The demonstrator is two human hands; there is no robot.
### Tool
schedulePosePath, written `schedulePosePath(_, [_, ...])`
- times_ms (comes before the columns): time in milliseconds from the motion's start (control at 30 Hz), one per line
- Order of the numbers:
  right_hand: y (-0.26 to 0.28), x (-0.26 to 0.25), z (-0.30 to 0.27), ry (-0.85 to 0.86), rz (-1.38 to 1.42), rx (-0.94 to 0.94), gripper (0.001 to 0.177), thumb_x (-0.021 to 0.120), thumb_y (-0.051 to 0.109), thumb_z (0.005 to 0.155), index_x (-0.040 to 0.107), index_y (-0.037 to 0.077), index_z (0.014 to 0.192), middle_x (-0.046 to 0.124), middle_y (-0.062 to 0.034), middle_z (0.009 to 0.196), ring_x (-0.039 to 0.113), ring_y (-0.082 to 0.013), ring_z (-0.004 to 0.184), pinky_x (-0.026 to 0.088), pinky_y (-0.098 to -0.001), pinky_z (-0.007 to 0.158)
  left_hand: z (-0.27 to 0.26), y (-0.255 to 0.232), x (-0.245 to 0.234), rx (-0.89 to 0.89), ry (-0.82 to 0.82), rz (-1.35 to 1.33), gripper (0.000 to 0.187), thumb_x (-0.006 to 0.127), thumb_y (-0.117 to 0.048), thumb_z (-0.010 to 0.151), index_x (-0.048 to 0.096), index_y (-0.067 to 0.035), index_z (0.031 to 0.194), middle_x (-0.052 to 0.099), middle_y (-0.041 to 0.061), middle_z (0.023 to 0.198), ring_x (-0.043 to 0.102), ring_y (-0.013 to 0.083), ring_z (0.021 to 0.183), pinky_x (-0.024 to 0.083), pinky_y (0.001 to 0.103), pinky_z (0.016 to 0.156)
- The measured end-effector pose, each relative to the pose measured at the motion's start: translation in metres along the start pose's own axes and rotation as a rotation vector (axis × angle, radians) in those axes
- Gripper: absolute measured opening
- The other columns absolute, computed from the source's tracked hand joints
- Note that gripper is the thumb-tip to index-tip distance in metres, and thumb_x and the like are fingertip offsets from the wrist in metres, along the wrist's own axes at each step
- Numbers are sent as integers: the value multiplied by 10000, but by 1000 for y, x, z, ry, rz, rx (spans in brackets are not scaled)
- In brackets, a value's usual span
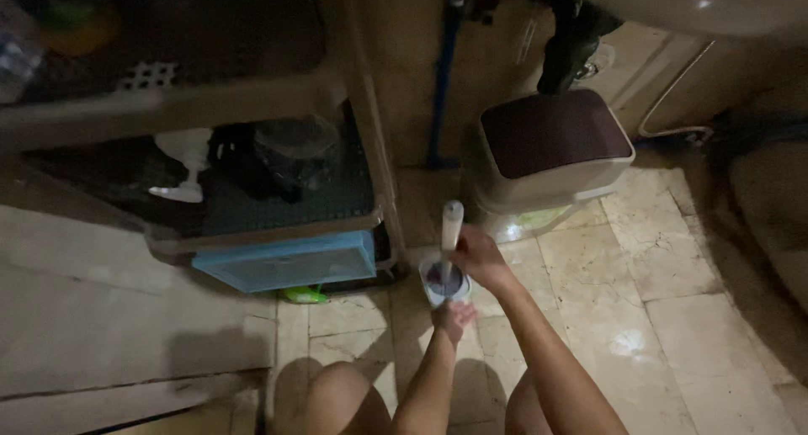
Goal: The person refills a green spray bottle with liquid from a larger bottle at a bathroom sink. They then rinse the bottle under running water, wipe it with a towel, and place it on a shelf. Finally, they pick up a toilet brush and place it in its holder.
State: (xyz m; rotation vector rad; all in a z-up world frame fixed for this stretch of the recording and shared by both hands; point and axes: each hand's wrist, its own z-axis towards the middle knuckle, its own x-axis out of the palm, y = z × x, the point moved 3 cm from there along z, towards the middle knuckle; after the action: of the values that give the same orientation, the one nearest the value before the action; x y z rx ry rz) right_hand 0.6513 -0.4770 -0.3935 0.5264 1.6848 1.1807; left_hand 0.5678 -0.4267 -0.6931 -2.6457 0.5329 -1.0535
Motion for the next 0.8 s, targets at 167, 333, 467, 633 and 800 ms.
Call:
schedulePosePath(167, [-49, 0, 19, -188, 36, -45, 311, 769, 77, 851, 697, 33, 1151, 767, -63, 960, 737, -158, 871, 571, -338, 758, 17, -28, 20, 44, -83, -20, 603, 578, -344, 1017, 395, 12, 1468, 549, 241, 1298, 645, 427, 1023, 584, 531, 809])
schedulePosePath(333, [-118, 30, -4, -241, 370, 185, 513, 644, 25, 839, 661, 78, 1349, 713, -139, 1063, 668, -173, 803, 541, -298, 661, 31, -42, 29, 99, -73, -199, 475, 460, -297, 1045, 392, -87, 1465, 550, 157, 1310, 640, 384, 1092, 628, 502, 844])
schedulePosePath(467, [-145, 58, -10, -173, 391, 416, 582, 643, 15, 799, 642, 90, 1376, 727, -83, 1180, 706, -161, 829, 515, -288, 597, 53, -69, 33, 72, -54, -311, 405, 361, -320, 1068, 419, -129, 1419, 581, 141, 1333, 642, 378, 1150, 629, 477, 809])
schedulePosePath(633, [-193, 94, 0, -170, 483, 522, 607, 624, 30, 821, 554, 116, 1417, 654, 12, 1172, 678, -163, 838, 529, -300, 599, 70, -83, -5, 156, -38, 198, 335, 602, -203, 984, 552, -110, 1302, 632, 71, 1196, 680, 275, 1019, 645, 446, 707])
schedulePosePath(800, [-236, 136, 48, -375, 585, 171, 364, 594, 64, 931, 630, 19, 1290, 686, -77, 1011, 634, -191, 832, 516, -305, 649, 66, -84, 5, 367, 14, 57, 367, 577, -223, 1001, 515, -117, 1347, 599, 58, 1252, 648, 259, 1075, 610, 430, 773])
